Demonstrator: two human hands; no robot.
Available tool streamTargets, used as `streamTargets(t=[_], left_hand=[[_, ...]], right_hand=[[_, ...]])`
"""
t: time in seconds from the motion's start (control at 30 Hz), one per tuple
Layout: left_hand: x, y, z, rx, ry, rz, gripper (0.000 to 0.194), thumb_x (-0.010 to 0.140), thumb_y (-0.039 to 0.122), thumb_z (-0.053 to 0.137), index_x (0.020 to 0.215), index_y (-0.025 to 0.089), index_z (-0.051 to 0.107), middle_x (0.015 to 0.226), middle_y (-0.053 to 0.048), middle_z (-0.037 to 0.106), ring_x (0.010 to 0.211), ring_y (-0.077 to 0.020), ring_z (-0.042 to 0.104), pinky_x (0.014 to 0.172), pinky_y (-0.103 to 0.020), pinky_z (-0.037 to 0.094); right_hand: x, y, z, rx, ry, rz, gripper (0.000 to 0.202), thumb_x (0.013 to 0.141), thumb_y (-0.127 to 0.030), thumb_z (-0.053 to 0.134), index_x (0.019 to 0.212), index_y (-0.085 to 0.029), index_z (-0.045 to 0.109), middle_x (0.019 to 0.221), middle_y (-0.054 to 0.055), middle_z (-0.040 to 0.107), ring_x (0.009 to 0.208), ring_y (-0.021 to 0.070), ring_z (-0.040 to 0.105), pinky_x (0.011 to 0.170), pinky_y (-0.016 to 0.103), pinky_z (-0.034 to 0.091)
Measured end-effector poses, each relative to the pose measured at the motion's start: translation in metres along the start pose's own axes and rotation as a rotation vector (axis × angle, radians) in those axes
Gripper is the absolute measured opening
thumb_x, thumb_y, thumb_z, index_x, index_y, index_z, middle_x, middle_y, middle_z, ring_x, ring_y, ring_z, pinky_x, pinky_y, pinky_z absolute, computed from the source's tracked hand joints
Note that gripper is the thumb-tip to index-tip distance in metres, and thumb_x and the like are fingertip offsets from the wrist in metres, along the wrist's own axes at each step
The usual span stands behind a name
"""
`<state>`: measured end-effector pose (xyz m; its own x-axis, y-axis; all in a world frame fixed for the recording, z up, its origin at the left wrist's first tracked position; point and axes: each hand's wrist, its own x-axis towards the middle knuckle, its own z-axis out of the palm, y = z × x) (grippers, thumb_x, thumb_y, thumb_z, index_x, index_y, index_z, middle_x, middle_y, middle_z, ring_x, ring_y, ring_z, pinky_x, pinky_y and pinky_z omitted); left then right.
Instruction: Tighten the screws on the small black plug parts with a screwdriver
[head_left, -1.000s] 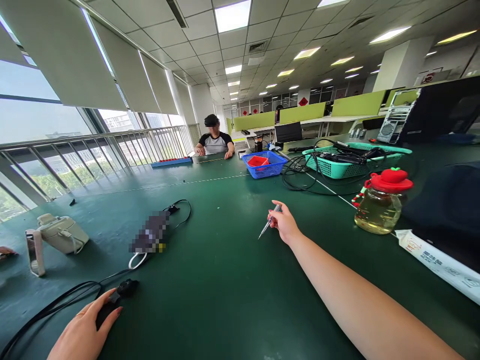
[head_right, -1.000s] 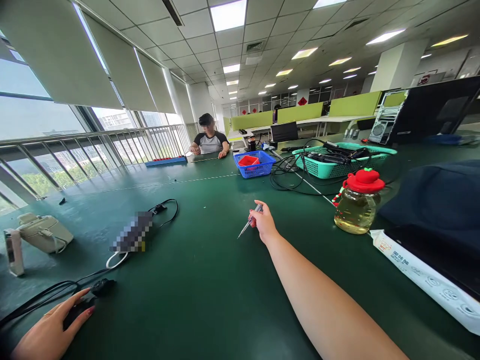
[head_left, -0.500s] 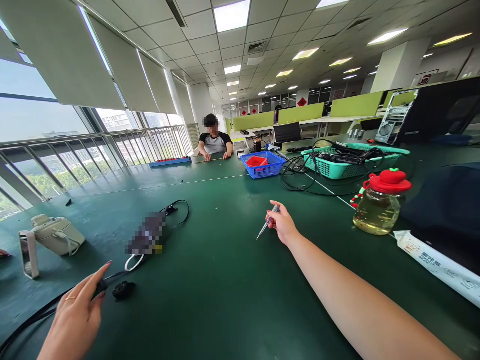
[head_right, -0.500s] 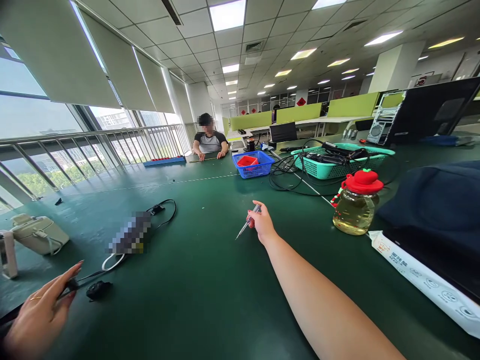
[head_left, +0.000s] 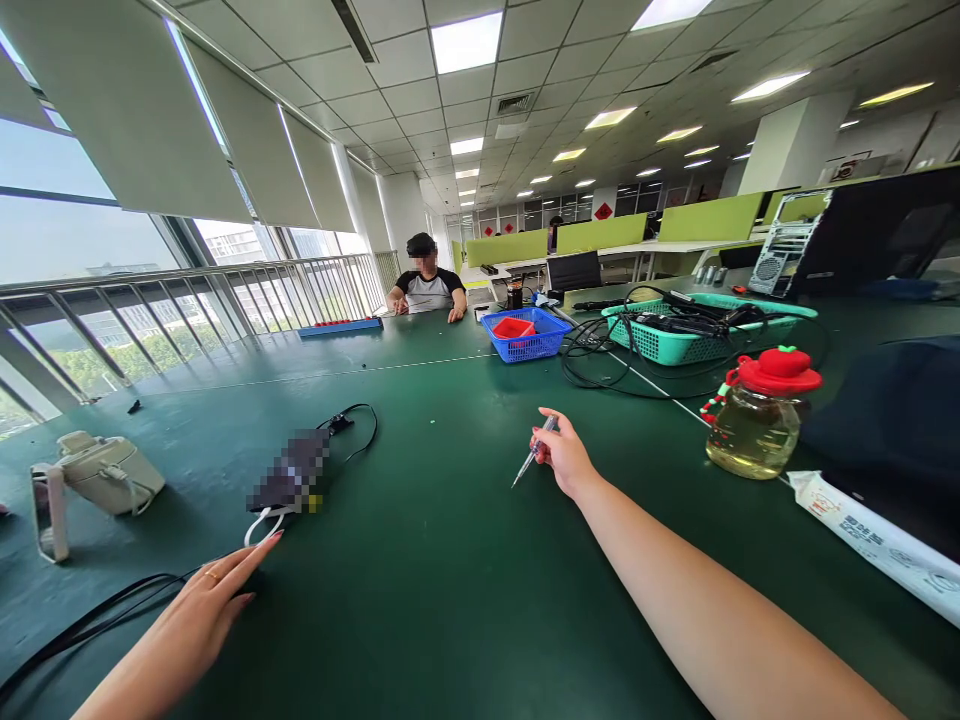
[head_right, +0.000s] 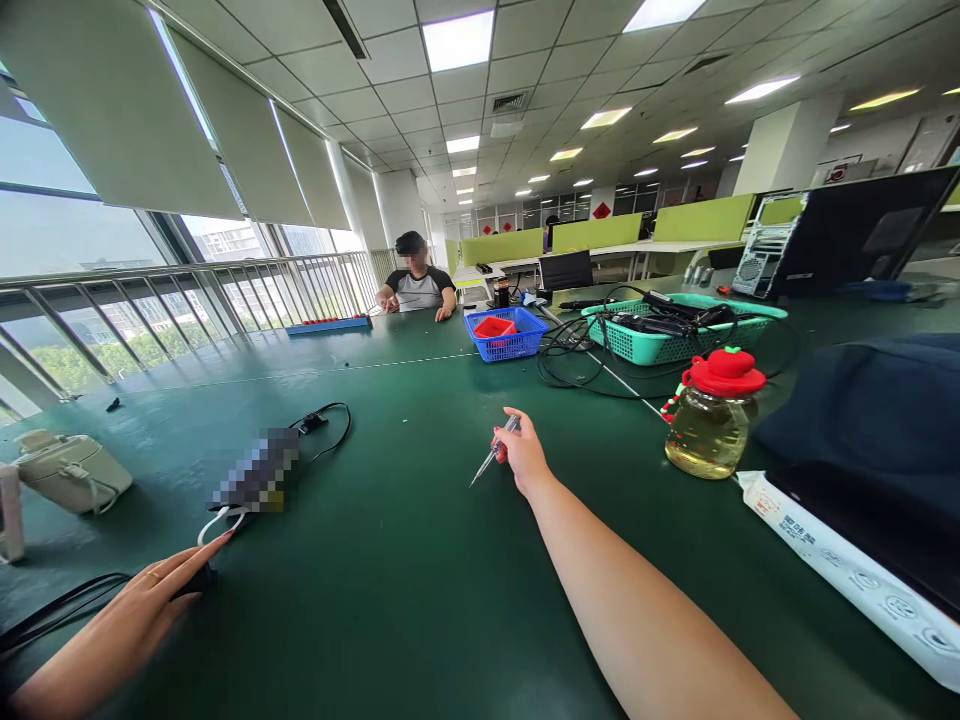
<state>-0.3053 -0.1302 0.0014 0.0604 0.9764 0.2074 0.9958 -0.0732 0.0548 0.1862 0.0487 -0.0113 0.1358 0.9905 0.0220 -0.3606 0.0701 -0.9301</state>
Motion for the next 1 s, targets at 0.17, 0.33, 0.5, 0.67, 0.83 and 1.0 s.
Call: streamTargets(t=[0.17,0.33,0.5,0.67,0.83,1.0], left_hand=[[0.004,0.0,-0.001,0.008,-0.008,-0.06,0.064,0.086,0.054,0.041,0.144,0.027,0.045,0.133,-0.007,0.062,0.116,-0.03,0.062,0.098,-0.041,0.051],[0.002,0.004,-0.006,0.013,-0.042,-0.126,0.07,0.086,0.056,0.041,0.149,0.026,0.035,0.137,-0.007,0.06,0.114,-0.0305,0.064,0.09,-0.039,0.056],[0.001,0.008,-0.008,0.02,-0.017,-0.165,0.066,0.086,0.054,0.042,0.147,0.027,0.04,0.13,-0.007,0.065,0.107,-0.0314,0.067,0.086,-0.04,0.057],[0.004,0.012,-0.009,0.0,-0.002,-0.14,0.062,0.084,0.053,0.045,0.142,0.029,0.048,0.123,-0.006,0.069,0.104,-0.0304,0.069,0.086,-0.039,0.057],[0.006,0.015,-0.009,-0.015,-0.042,-0.124,0.06,0.083,0.053,0.046,0.137,0.028,0.054,0.124,-0.005,0.069,0.105,-0.0306,0.069,0.089,-0.039,0.057],[0.005,0.017,-0.007,-0.017,-0.018,-0.138,0.06,0.085,0.052,0.043,0.139,0.029,0.052,0.129,-0.005,0.066,0.111,-0.0298,0.066,0.09,-0.038,0.056]], right_hand=[[-0.002,-0.002,0.0,-0.003,-0.003,0.007,0.06,0.06,-0.033,0.069,0.116,-0.024,0.049,0.058,-0.009,0.054,0.045,0.0093,0.044,0.05,0.025,0.038],[-0.001,-0.002,0.001,-0.014,-0.005,0.001,0.06,0.06,-0.033,0.069,0.116,-0.024,0.049,0.058,-0.008,0.054,0.045,0.0094,0.044,0.05,0.025,0.038],[0.001,0.001,0.0,-0.021,-0.014,-0.006,0.058,0.061,-0.033,0.069,0.116,-0.025,0.049,0.059,-0.008,0.054,0.045,0.0093,0.044,0.049,0.024,0.038],[0.001,0.002,0.0,-0.021,-0.01,-0.007,0.058,0.061,-0.033,0.07,0.115,-0.025,0.05,0.06,-0.008,0.054,0.046,0.0096,0.045,0.049,0.024,0.038],[0.001,0.0,0.0,-0.011,-0.014,0.005,0.059,0.06,-0.032,0.069,0.116,-0.025,0.05,0.06,-0.008,0.054,0.046,0.0098,0.045,0.049,0.024,0.038],[-0.001,-0.001,0.0,-0.027,-0.013,0.0,0.059,0.062,-0.033,0.068,0.116,-0.024,0.049,0.059,-0.008,0.054,0.046,0.0096,0.044,0.051,0.025,0.038]])
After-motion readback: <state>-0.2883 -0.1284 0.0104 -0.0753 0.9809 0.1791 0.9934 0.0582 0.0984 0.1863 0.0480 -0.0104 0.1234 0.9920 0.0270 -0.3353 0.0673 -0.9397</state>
